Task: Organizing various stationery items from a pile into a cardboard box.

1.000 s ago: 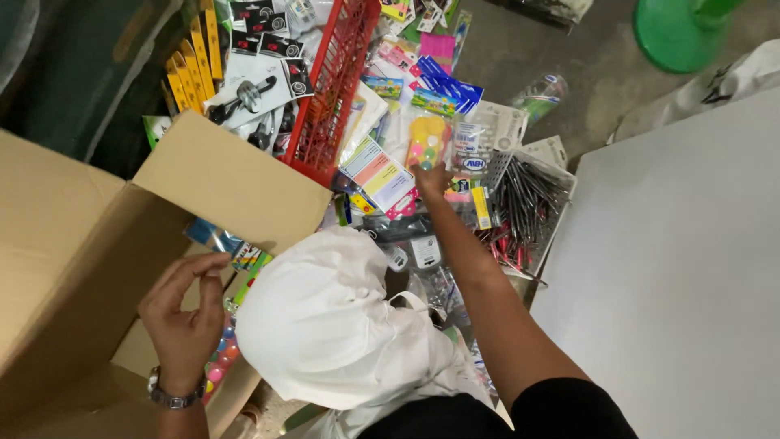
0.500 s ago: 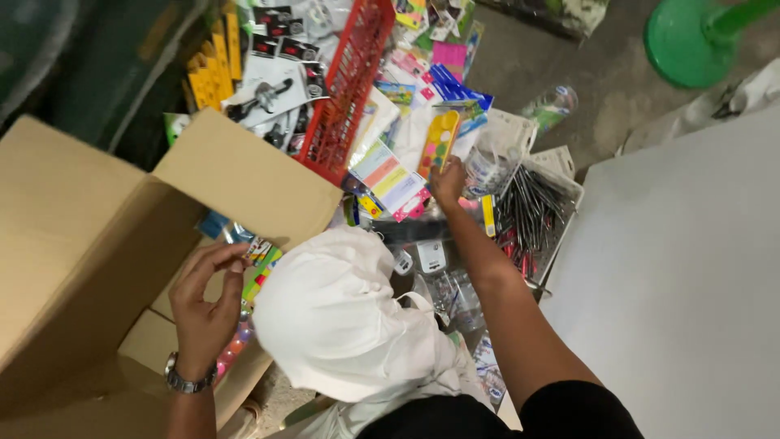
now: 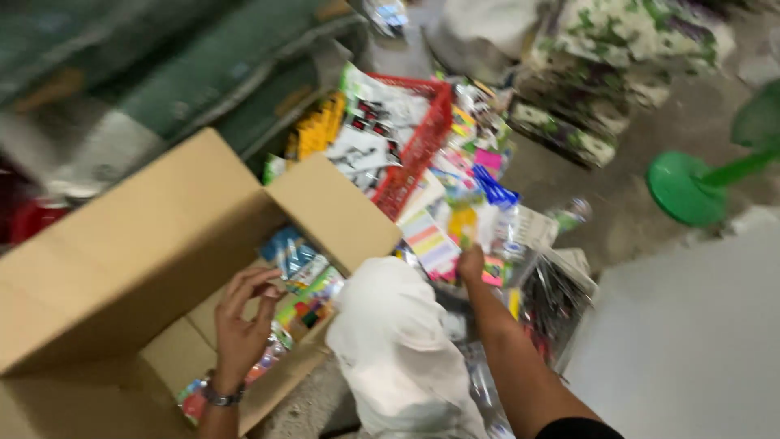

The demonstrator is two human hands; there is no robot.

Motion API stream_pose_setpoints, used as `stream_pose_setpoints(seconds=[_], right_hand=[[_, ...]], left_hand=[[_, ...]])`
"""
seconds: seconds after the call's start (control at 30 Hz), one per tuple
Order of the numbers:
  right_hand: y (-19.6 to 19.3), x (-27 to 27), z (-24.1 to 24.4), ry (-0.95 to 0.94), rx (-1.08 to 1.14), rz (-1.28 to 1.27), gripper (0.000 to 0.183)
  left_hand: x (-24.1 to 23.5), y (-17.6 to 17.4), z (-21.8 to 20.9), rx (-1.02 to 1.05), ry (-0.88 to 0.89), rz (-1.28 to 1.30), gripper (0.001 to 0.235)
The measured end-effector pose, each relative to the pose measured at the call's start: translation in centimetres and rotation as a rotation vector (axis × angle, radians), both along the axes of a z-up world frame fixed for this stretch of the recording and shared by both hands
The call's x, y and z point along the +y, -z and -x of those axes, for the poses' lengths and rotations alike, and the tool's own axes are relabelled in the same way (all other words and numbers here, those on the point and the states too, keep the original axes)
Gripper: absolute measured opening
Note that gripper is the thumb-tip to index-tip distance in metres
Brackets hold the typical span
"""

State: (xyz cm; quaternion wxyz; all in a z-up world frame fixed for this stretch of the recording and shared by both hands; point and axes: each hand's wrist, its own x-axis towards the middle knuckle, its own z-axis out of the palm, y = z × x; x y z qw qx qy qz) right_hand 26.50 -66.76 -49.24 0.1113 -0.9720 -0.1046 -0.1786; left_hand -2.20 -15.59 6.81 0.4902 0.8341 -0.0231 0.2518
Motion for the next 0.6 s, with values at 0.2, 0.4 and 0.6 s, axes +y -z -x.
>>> stream_pose_setpoints(seconds=[0.2, 0.4, 0.6], right_hand=[[-23.3, 12.4, 7.9, 0.747, 0.606, -0.24, 0.078], [-10.7, 5.8, 4.1, 0.505, 0.774, -0.783, 0.067], [-12.0, 3.0, -0.6, 0.212, 0.45, -0.73, 0.055]], left_hand=[[1.2, -1.4, 0.6, -0.022, -0.059, 0.036, 0.023], [1.3, -0.8, 0.0, -0.013, -0.058, 0.188, 0.021], [1.3, -2.2, -0.5, -0.092, -0.017, 0.189, 0.021]])
